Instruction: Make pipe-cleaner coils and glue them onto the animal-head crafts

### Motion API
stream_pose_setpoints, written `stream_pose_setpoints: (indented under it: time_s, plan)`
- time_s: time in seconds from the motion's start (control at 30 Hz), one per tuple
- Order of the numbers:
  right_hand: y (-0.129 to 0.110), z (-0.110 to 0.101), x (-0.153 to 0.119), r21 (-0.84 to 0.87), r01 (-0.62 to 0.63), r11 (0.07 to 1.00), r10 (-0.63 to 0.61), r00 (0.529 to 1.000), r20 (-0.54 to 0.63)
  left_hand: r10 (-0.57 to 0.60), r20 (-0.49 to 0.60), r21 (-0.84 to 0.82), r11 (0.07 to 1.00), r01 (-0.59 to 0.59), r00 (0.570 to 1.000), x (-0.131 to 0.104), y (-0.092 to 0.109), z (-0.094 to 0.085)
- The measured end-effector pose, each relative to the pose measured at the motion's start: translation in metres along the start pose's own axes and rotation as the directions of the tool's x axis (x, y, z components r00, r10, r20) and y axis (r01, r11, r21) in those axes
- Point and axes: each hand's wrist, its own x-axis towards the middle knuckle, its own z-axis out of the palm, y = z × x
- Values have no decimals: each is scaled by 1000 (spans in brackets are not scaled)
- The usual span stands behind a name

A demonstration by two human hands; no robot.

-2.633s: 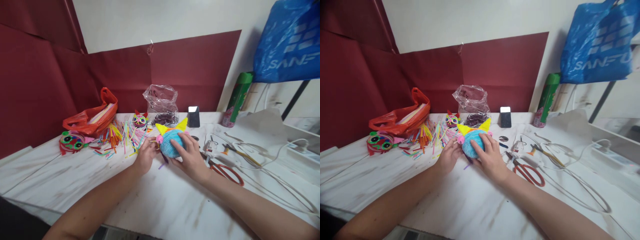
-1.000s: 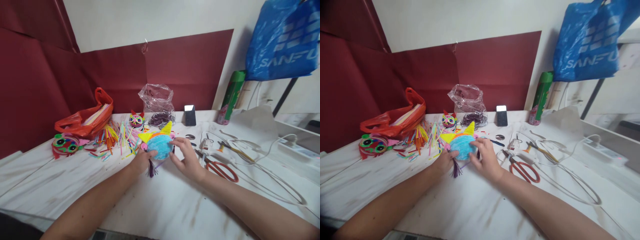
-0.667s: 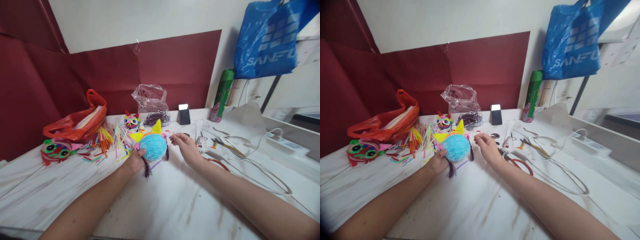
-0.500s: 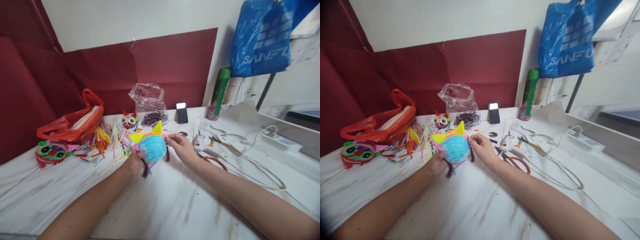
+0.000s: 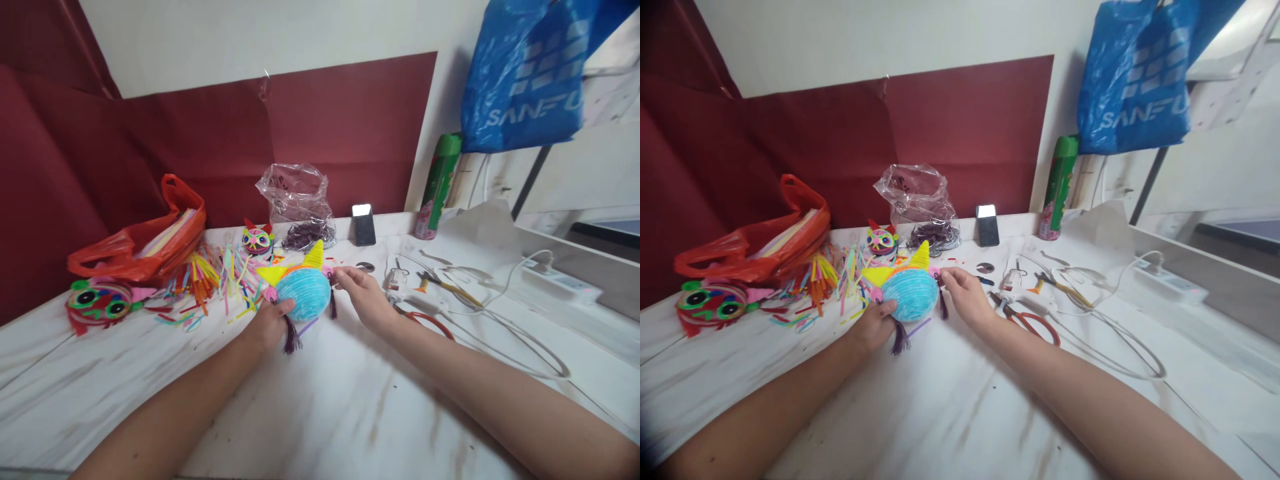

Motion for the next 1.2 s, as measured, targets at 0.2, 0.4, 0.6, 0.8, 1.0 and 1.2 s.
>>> stream_pose_setpoints:
  time_s: [0.2,0.4,0.6,0.8,1.0,1.2]
  plan:
    - [7,1,-1,11,-35,999,35,998,-46,-25,26,28,999,25,999,-4,-1,5]
    - [11,4,-3,-56,23,998,-30,991,-127,-11,49,43,999,9,999,-5,-2,7]
    - [11,4,-4,-40,16,999,-20,994,-105,2,51,81,997,-6,999,-4,2,6]
    - [7,4,-3,0,15,1000,-15,999,-48,-20,44,53,998,18,999,-1,2,3]
    - [17,-1,4,37,-27,999,31,994,-107,-38,-20,-7,999,38,999,3,1,-6]
    - [19,-7,4,-128,-36,991,15,987,-162,-38,-5,-10,999,38,999,4,0,-8]
